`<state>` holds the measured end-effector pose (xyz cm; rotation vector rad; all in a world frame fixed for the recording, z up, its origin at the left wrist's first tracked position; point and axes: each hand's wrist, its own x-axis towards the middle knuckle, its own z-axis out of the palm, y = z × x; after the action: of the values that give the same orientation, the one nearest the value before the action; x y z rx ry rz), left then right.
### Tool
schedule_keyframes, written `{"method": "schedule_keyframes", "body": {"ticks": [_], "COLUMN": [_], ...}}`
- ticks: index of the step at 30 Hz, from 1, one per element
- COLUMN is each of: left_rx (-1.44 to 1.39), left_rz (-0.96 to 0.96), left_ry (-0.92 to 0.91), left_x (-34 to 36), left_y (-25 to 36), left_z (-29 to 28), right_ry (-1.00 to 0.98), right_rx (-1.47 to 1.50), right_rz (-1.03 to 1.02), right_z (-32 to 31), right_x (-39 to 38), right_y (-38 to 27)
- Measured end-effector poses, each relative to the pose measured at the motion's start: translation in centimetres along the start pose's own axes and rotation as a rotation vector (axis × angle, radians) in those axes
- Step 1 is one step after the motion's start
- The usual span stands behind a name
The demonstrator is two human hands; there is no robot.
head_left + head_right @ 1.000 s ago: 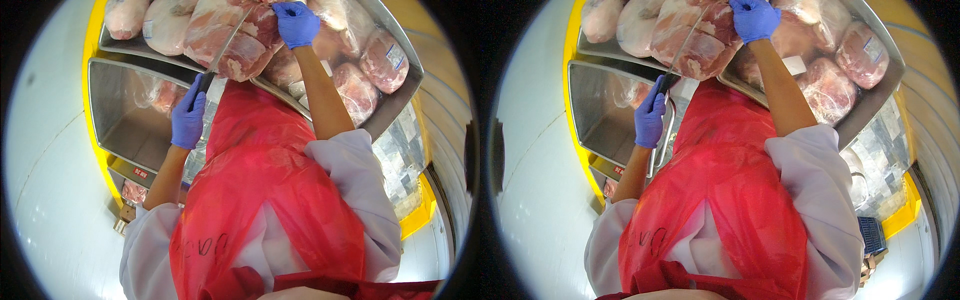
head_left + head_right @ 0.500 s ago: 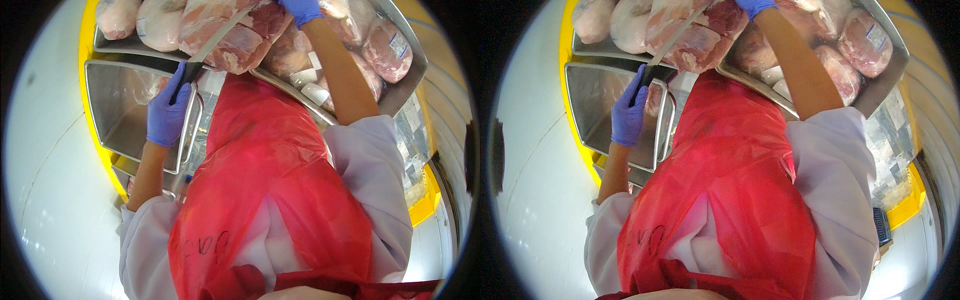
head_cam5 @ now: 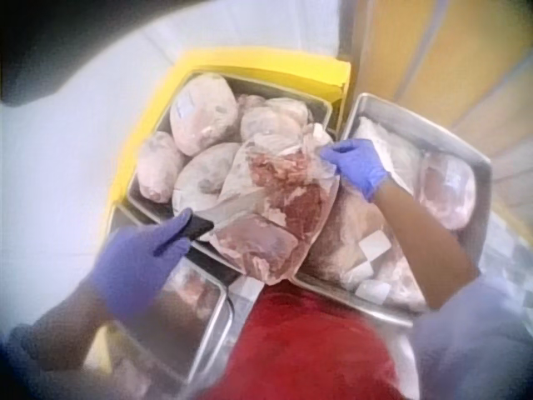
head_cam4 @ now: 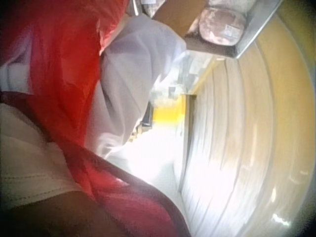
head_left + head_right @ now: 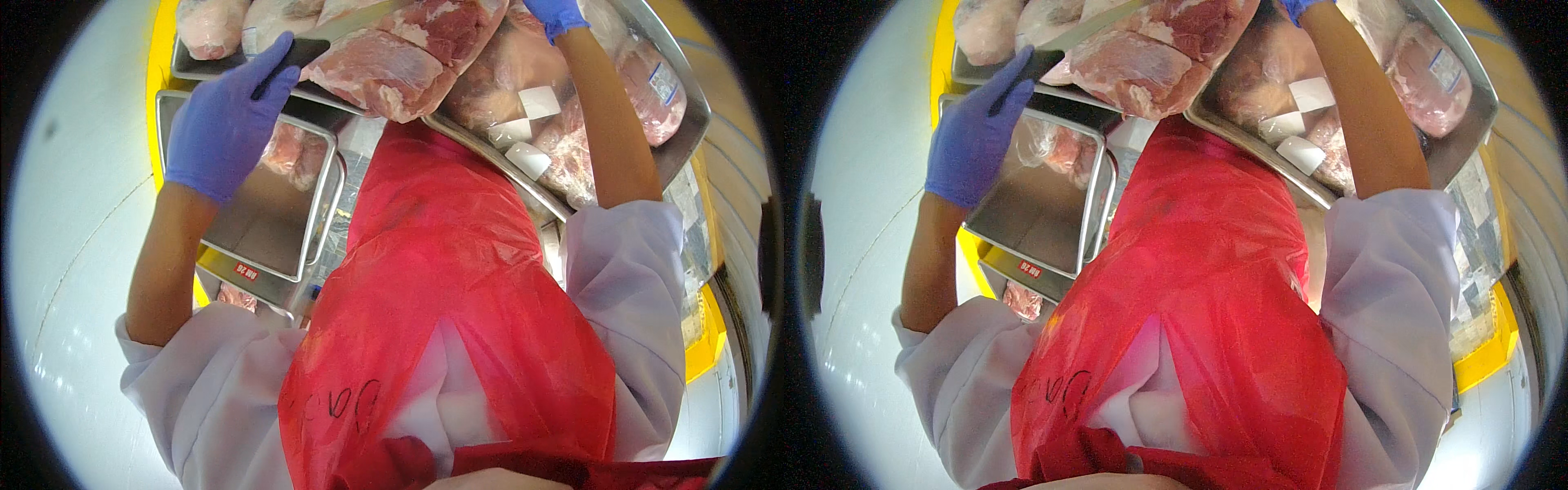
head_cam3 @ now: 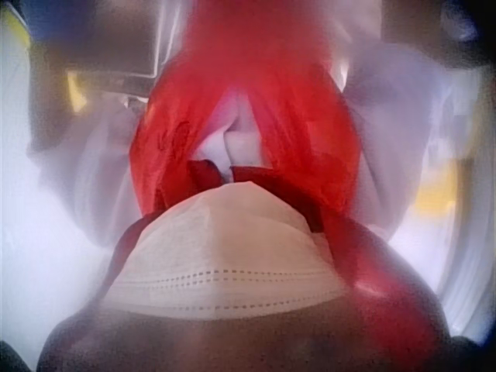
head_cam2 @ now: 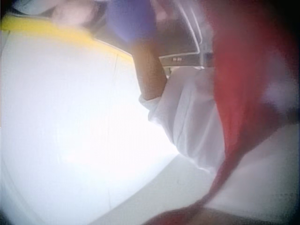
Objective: The person uses a knife to cut a large piece of raw meat on a metal tray. They repeatedly slice the meat into smaller portions and place the cut pieces into a separate tray. The person wears blue gloves and a red apron while performing the task.
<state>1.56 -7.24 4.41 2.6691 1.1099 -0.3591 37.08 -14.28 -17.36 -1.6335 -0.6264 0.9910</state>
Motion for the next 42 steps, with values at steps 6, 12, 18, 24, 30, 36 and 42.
{"method": "schedule_keyframes", "body": {"ticks": [6,12,18,24,30,36,42], "left_rx": [0.277,0.317,0.109,0.065,-0.075,-0.185,-0.186], "left_rz": [0.319,0.371,-0.018,-0.084,-0.236,-0.228,-0.118], "left_ry": [-0.105,-0.155,-0.117,-0.113,-0.116,-0.072,-0.01], "left_x": [4.9,6.9,3.0,1.2,-1.7,-3.3,-3.3], "left_y": [1.6,2.8,3.3,3.3,2.1,0.7,-0.4], "left_z": [-2.8,-2.3,2.4,2.5,0.3,0.9,1.6], "right_ry": [0.133,-0.007,-0.188,-0.156,-0.153,-0.172,-0.078], "right_rx": [-0.447,-0.515,-0.623,-0.734,-1.022,-0.77,-0.741], "right_rz": [-0.442,-0.799,-0.88,-0.996,-0.793,-0.942,-0.952], "right_z": [-1.0,0.1,0.5,1.1,2.6,3.0,2.7], "right_x": [-2.2,-5.0,-3.2,-2.1,-2.6,-2.0,-1.1], "right_y": [1.6,-0.9,2.5,3.1,3.3,2.9,3.3]}}
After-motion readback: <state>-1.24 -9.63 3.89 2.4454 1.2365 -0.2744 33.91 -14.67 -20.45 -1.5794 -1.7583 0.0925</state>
